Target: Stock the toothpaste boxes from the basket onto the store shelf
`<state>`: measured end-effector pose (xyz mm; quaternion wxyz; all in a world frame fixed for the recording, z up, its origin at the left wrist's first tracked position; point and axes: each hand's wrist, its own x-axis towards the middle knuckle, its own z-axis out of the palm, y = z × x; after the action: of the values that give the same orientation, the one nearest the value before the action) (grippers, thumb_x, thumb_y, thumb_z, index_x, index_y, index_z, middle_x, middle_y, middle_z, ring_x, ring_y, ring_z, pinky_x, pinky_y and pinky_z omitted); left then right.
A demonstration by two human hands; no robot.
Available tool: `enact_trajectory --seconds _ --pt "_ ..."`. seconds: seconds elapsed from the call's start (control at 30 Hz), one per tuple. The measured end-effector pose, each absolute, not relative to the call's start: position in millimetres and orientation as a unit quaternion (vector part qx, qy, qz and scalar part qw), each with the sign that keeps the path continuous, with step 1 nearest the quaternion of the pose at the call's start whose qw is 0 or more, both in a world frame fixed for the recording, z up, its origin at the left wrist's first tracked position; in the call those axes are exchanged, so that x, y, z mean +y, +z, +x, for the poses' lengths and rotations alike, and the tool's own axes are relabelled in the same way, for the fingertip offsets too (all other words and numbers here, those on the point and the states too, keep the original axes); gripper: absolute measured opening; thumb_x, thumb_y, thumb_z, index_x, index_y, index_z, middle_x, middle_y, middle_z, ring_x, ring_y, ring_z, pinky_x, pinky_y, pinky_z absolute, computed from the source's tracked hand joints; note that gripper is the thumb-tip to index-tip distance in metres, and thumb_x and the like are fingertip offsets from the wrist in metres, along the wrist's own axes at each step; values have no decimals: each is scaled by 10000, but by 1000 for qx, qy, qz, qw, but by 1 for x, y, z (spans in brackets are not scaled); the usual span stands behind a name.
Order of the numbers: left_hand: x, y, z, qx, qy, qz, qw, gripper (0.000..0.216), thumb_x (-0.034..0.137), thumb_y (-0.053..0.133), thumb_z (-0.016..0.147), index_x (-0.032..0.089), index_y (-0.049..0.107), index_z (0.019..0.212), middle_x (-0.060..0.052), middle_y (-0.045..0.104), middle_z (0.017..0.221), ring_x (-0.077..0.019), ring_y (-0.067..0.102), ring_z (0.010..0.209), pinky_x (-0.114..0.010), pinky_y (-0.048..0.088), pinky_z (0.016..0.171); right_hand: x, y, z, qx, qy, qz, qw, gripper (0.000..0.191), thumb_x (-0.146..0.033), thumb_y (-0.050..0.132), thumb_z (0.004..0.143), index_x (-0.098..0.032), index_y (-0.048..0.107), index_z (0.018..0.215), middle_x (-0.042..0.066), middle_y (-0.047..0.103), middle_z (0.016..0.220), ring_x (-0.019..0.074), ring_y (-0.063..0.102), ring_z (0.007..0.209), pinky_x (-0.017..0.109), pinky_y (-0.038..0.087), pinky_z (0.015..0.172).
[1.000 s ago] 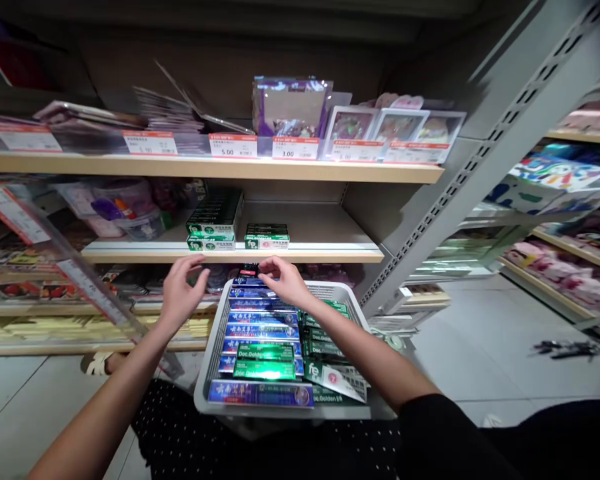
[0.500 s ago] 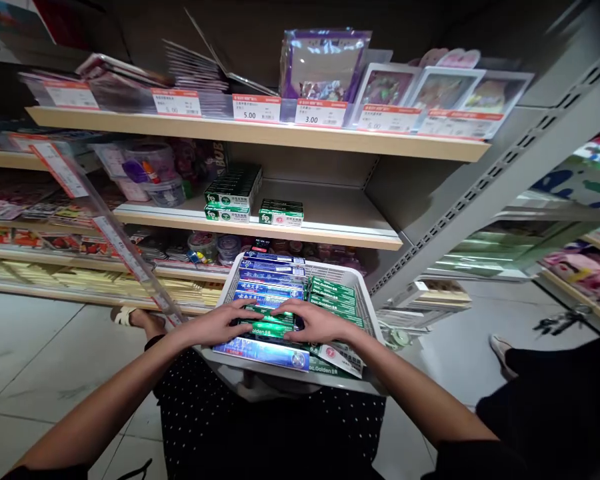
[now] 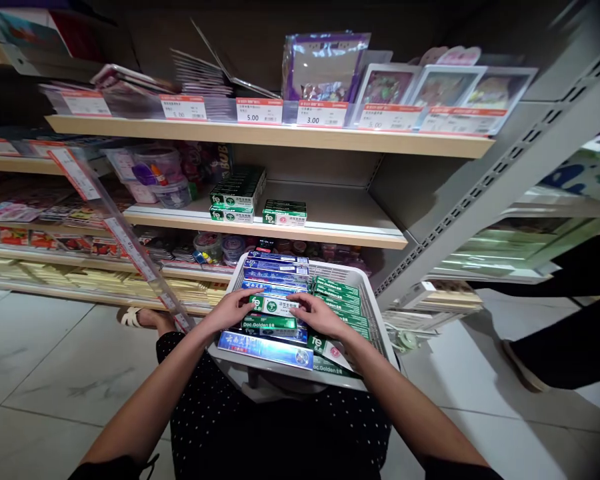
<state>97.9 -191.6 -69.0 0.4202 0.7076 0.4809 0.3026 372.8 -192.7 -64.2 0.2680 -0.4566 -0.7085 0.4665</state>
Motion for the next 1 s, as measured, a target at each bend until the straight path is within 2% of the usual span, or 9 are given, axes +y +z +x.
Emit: enact_trajectory --seconds 0.13,0.3,0.67,0.83,1.0 --pt "-190 -83 98 520 332 645 452 554 336 652 757 242 585 1298 -85 638 1238 -259 618 1059 -367 510 880 -187 -75 373 -667 513 -453 293 417 -415 670 811 -220 621 1177 87 638 1134 194 618 927 329 506 807" --pt "-186 -92 97 524 354 631 450 554 330 673 734 211 580 1268 -82 662 1114 -222 633 975 -339 513 827 -183 -84 371 -629 534 -458 332 473 -387 728 750 -196 612 1167 44 609 927 149 577 788 293 510 738" --pt "-187 -84 100 520 356 608 483 458 361 667 735 186 586 1151 -50 650 925 -185 629 836 -305 507 748 -181 -89 369 -608 537 -455 367 454 -390 738 733 -192 596 1117 22 568 885 144 574 798 290 519 753" --pt "-182 -97 98 512 393 585 491 461 369 700 724 190 571 1128 -44 636 929 -169 633 832 -315 518 773 -181 -88 367 -587 543 -460 386 461 -421 761 692 -204 586 1059 11 564 869 146 588 793 298 524 753" --pt "-179 -99 96 529 457 531 479 528 423 769 656 187 594 1095 -81 663 986 -211 652 961 -363 517 874 -179 -83 362 -550 547 -469 423 417 -408 805 629 -218 554 902 10 584 832 152 607 762 308 532 743"
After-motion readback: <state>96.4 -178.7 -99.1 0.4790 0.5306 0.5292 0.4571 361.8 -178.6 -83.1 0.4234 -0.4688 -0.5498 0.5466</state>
